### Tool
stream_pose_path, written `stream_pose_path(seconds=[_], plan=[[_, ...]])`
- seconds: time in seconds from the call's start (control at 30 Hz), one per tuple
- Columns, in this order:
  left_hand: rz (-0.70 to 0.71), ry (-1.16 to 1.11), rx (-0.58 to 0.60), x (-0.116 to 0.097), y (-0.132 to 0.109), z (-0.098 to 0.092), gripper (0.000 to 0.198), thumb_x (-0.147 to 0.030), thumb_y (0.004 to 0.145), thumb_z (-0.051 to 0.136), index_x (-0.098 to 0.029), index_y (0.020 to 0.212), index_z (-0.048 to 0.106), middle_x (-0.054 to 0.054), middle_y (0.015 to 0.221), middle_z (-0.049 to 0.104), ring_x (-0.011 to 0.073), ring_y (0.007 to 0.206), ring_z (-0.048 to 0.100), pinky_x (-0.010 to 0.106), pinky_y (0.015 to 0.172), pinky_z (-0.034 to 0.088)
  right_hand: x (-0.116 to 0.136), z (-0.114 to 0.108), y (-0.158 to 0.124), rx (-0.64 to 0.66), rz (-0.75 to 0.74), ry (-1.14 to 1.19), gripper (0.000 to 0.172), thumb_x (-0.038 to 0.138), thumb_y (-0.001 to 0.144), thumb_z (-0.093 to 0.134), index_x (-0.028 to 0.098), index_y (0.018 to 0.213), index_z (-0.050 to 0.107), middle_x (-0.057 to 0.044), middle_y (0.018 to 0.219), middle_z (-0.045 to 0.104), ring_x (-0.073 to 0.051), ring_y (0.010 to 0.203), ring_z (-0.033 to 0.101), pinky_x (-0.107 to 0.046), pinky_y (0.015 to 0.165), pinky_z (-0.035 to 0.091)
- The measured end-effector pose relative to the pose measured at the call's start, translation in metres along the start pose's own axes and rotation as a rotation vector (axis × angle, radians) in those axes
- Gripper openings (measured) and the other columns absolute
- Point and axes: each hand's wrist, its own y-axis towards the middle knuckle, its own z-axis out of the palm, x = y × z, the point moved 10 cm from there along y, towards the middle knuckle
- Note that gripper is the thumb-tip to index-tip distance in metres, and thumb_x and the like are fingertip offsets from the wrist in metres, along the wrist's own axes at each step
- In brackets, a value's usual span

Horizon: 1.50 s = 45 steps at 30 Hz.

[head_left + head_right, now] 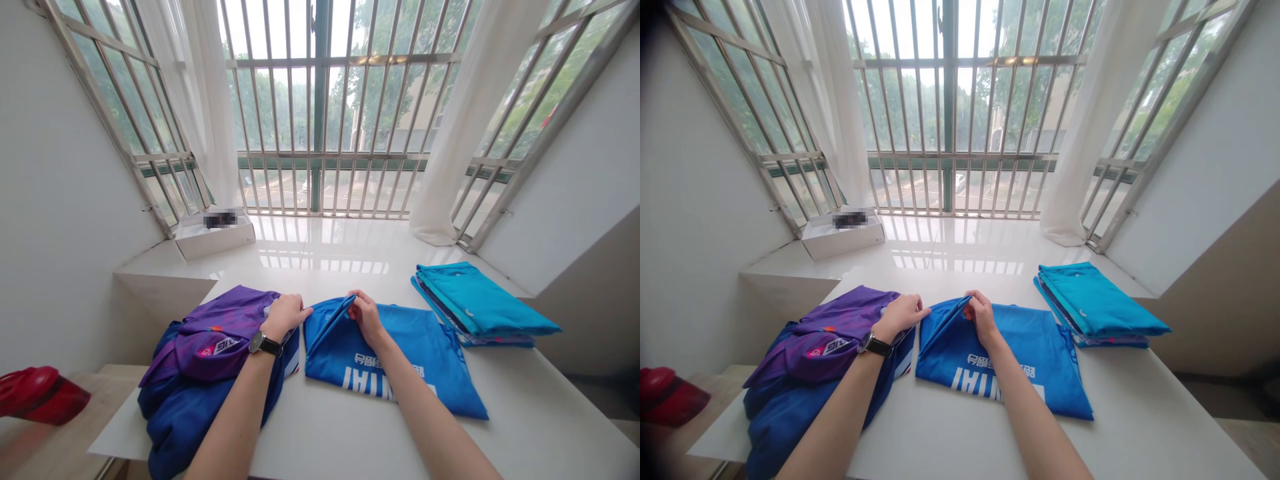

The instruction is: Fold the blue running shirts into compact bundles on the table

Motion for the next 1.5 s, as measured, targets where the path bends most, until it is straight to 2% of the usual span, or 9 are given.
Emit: stream_pose_path(seconds=[0.1, 0.33, 0.5, 0.73, 0.93, 1.07, 1.2, 1.3, 1.5], plan=[[0.010, 0.011, -0.002, -0.003, -0.001, 0.001, 0.027, -0.045, 0.088, 0.060, -0.020, 0.090, 0.068, 0.013, 0.100, 0.073, 0.0304, 0.098, 0.066, 0.035, 0.079, 0.048, -0.001, 0.000, 0.000, 0.001, 0.010, 0.031, 0.014, 0.035, 0.069, 0.059, 0.022, 0.074, 0.058, 0.006, 0.049, 0.051, -0.011, 0.043, 0.041, -0.025, 0.046, 0.031], [0.000, 0.003, -0.012, -0.012, -0.002, 0.007, 0.028, -0.046, 0.089, 0.061, -0.018, 0.090, 0.066, 0.015, 0.102, 0.070, 0.0326, 0.104, 0.062, 0.037, 0.084, 0.047, -0.003, 0.001, 0.000, 0.010, 0.025, 0.041, 0.014, 0.035, 0.069, 0.061, 0.023, 0.074, 0.059, 0.006, 0.050, 0.051, -0.012, 0.045, 0.041, -0.026, 0.046, 0.031], [0.029, -0.065, -0.012, -0.013, 0.000, 0.009, 0.019, -0.040, 0.089, 0.060, -0.021, 0.085, 0.064, 0.008, 0.096, 0.071, 0.0263, 0.098, 0.064, 0.032, 0.080, 0.047, -0.003, 0.002, 0.000, 0.017, 0.037, 0.044, 0.013, 0.034, 0.068, 0.060, 0.023, 0.074, 0.059, 0.006, 0.050, 0.052, -0.012, 0.045, 0.041, -0.026, 0.048, 0.030], [0.041, -0.185, -0.033, -0.009, 0.004, 0.009, 0.013, -0.036, 0.089, 0.059, -0.023, 0.093, 0.060, 0.003, 0.089, 0.070, 0.0209, 0.086, 0.067, 0.027, 0.072, 0.046, -0.002, 0.004, -0.001, 0.016, 0.043, 0.050, 0.012, 0.034, 0.067, 0.061, 0.023, 0.072, 0.058, 0.006, 0.050, 0.052, -0.012, 0.045, 0.040, -0.027, 0.048, 0.029], [0.065, -0.342, 0.010, -0.002, 0.006, 0.012, 0.035, -0.028, 0.075, 0.071, -0.023, 0.106, 0.057, -0.001, 0.083, 0.070, 0.0192, 0.080, 0.067, 0.026, 0.070, 0.046, 0.002, 0.006, -0.003, 0.028, 0.039, 0.063, 0.010, 0.032, 0.067, 0.061, 0.022, 0.070, 0.060, 0.005, 0.050, 0.052, -0.012, 0.046, 0.041, -0.027, 0.049, 0.031], [0.085, -0.338, 0.020, -0.004, 0.004, 0.009, 0.032, -0.026, 0.071, 0.072, -0.023, 0.101, 0.060, -0.002, 0.080, 0.069, 0.0193, 0.078, 0.067, 0.025, 0.065, 0.045, 0.001, 0.006, -0.003, 0.036, 0.043, 0.088, 0.009, 0.030, 0.067, 0.062, 0.022, 0.071, 0.061, 0.005, 0.050, 0.053, -0.011, 0.046, 0.041, -0.026, 0.049, 0.031], [0.098, -0.335, -0.032, -0.013, 0.002, 0.003, 0.028, -0.019, 0.073, 0.065, -0.023, 0.100, 0.060, -0.002, 0.076, 0.067, 0.0183, 0.074, 0.066, 0.024, 0.062, 0.043, -0.001, 0.005, -0.002, 0.037, 0.052, 0.109, 0.010, 0.030, 0.067, 0.061, 0.022, 0.072, 0.061, 0.006, 0.049, 0.052, -0.011, 0.046, 0.041, -0.025, 0.048, 0.031], [0.132, -0.341, -0.105, -0.028, -0.001, -0.001, 0.028, -0.013, 0.073, 0.060, -0.023, 0.099, 0.059, -0.003, 0.074, 0.066, 0.0174, 0.071, 0.064, 0.024, 0.060, 0.041, -0.002, 0.005, -0.001, 0.037, 0.060, 0.117, 0.010, 0.030, 0.067, 0.061, 0.021, 0.072, 0.062, 0.006, 0.049, 0.052, -0.011, 0.046, 0.041, -0.025, 0.047, 0.031], [0.199, -0.369, -0.128, -0.051, -0.004, 0.011, 0.026, -0.014, 0.074, 0.061, -0.022, 0.099, 0.059, -0.003, 0.070, 0.064, 0.0179, 0.068, 0.063, 0.025, 0.061, 0.042, -0.001, 0.006, 0.000, 0.031, 0.075, 0.133, 0.010, 0.029, 0.065, 0.061, 0.021, 0.071, 0.062, 0.005, 0.049, 0.051, -0.011, 0.044, 0.040, -0.025, 0.045, 0.031]])
